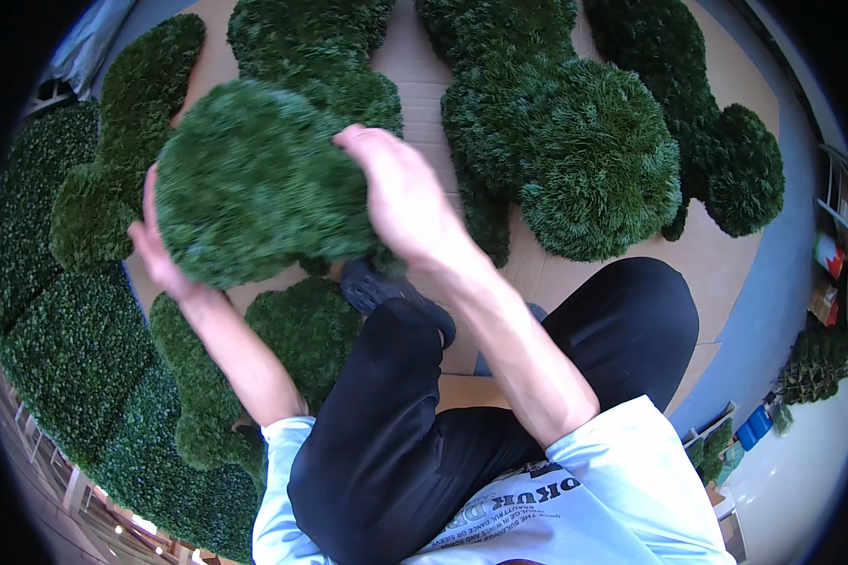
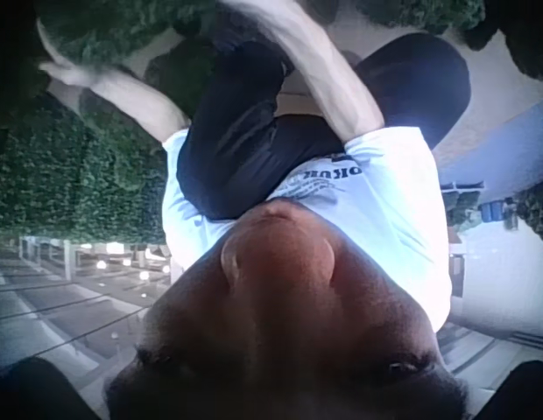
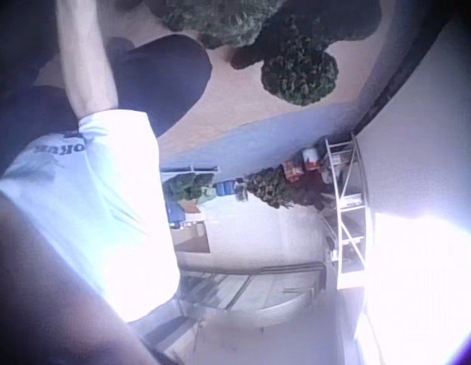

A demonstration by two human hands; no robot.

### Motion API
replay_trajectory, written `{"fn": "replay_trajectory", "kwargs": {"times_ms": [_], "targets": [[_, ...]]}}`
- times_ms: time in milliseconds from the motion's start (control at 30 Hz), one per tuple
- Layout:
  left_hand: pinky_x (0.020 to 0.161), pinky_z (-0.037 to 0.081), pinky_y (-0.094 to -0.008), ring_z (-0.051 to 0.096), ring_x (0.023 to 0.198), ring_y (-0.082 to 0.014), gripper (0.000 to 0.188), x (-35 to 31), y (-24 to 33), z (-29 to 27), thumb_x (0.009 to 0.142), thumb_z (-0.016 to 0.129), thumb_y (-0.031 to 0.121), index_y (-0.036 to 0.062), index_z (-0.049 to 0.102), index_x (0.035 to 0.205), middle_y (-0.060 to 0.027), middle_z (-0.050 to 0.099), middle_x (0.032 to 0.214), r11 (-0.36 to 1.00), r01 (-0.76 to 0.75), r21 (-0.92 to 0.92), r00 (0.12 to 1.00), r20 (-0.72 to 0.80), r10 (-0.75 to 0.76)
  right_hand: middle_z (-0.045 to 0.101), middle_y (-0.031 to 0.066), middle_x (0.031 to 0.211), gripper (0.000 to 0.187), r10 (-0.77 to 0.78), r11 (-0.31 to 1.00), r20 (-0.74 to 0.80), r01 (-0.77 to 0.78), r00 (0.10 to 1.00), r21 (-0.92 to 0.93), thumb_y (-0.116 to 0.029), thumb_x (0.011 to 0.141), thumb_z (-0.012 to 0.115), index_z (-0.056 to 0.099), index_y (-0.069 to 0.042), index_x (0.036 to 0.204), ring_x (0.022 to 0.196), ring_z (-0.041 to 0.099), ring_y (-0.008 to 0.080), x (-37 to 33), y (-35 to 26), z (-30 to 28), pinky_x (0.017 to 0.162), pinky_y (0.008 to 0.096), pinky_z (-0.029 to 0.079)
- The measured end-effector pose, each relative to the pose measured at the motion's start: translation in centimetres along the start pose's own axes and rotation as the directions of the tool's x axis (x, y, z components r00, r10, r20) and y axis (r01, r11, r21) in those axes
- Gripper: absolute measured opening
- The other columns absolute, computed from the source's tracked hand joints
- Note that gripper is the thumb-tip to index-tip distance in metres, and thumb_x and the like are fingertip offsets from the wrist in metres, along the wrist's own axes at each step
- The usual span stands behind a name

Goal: Arranging and adjusting green artificial turf dog-shaped topiary decorations on a factory floor.

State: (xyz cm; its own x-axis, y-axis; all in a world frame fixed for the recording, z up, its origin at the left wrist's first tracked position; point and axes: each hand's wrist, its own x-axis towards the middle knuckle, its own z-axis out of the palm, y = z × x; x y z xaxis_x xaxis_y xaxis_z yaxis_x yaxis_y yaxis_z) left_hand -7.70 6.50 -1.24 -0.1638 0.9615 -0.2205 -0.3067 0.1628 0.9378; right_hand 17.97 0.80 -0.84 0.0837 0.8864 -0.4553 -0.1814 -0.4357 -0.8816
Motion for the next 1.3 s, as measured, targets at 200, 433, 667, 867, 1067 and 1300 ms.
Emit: {"fn": "replay_trajectory", "kwargs": {"times_ms": [200, 433, 667, 867, 1067, 1300], "targets": [[0.127, 0.02, -0.043, 0.036, 0.151, -0.0294, 0.064, 0.4, 8.9, -3.6, 0.111, 0.034, 0.046, 0.0002, 0.042, 0.155, -0.0183, 0.042, 0.16, 0.465, -0.407, 0.786, 0.912, 0.373, 0.169, 0.058, 0.0297, 0.136, 0.064, 0.016, 0.996, 0.228, -0.035, 0.973, 0.083, -0.038, 0.102, 0.052, 0.044, 0.008, 0.146, 0.13, 0.056, 0.0321, -1.9, -1.1, 7.7, 0.111, 0.0384, 0.042], [0.121, 0.032, -0.0386, 0.046, 0.145, -0.0247, 0.044, 5.6, 8.5, -6.5, 0.104, 0.061, 0.035, 0.0153, 0.062, 0.144, -0.0122, 0.053, 0.154, 0.095, -0.331, 0.939, 0.918, 0.297, 0.263, 0.067, 0.0196, 0.131, 0.047, -0.196, 0.943, 0.463, 0.037, 0.864, 0.33, -0.027, 0.103, 0.056, 0.06, 0.005, 0.136, 0.124, 0.062, 0.0252, 1.4, 2.5, 9.3, 0.11, 0.0368, 0.045], [0.12, 0.035, -0.0388, 0.05, 0.141, -0.0231, 0.044, 7.2, 8.1, -9.4, 0.104, 0.061, 0.035, 0.0148, 0.063, 0.142, -0.0103, 0.059, 0.148, 0.199, -0.291, 0.936, 0.932, 0.231, 0.28, 0.069, 0.0218, 0.126, 0.048, -0.225, 0.968, -0.11, 0.209, 0.968, -0.139, -0.031, 0.094, 0.071, 0.065, 0.002, 0.128, 0.124, 0.064, 0.031, 7.3, 5.7, 2.9, 0.108, 0.0431, 0.049], [0.118, 0.036, -0.037, 0.053, 0.138, -0.0212, 0.042, 7.4, 7.6, -9.8, 0.103, 0.064, 0.034, 0.0154, 0.066, 0.14, -0.0092, 0.062, 0.145, 0.277, -0.3, 0.913, 0.927, 0.211, 0.31, 0.065, 0.0221, 0.13, 0.063, 0.012, 0.999, 0.021, -0.011, 1.0, -0.043, -0.045, 0.096, 0.07, 0.058, 0.004, 0.134, 0.122, 0.064, 0.03, 13.0, 7.8, 3.7, 0.104, 0.0436, 0.051], [0.118, 0.036, -0.0375, 0.054, 0.137, -0.0206, 0.041, 7.4, 7.6, -10.6, 0.102, 0.065, 0.037, 0.0185, 0.068, 0.138, -0.0086, 0.063, 0.143, 0.271, -0.292, 0.917, 0.924, 0.197, 0.328, 0.071, 0.0063, 0.103, 0.052, 0.083, 0.968, 0.214, -0.13, 0.973, 0.215, -0.045, 0.102, 0.064, 0.064, 0.001, 0.126, 0.091, 0.066, 0.0124, 13.0, 9.6, 4.5, 0.084, 0.0325, 0.056], [0.118, 0.037, -0.037, 0.056, 0.135, -0.02, 0.041, 7.8, 7.3, -11.0, 0.101, 0.066, 0.04, 0.0203, 0.069, 0.137, -0.008, 0.066, 0.139, 0.326, -0.279, 0.903, 0.928, 0.166, 0.335, 0.069, 0.0105, 0.116, 0.061, 0.052, 0.948, 0.243, -0.125, 0.969, 0.293, -0.049, 0.099, 0.066, 0.061, 0.003, 0.131, 0.094, 0.067, 0.0163, 12.5, 9.4, 5.2, 0.09, 0.0348, 0.054]]}}
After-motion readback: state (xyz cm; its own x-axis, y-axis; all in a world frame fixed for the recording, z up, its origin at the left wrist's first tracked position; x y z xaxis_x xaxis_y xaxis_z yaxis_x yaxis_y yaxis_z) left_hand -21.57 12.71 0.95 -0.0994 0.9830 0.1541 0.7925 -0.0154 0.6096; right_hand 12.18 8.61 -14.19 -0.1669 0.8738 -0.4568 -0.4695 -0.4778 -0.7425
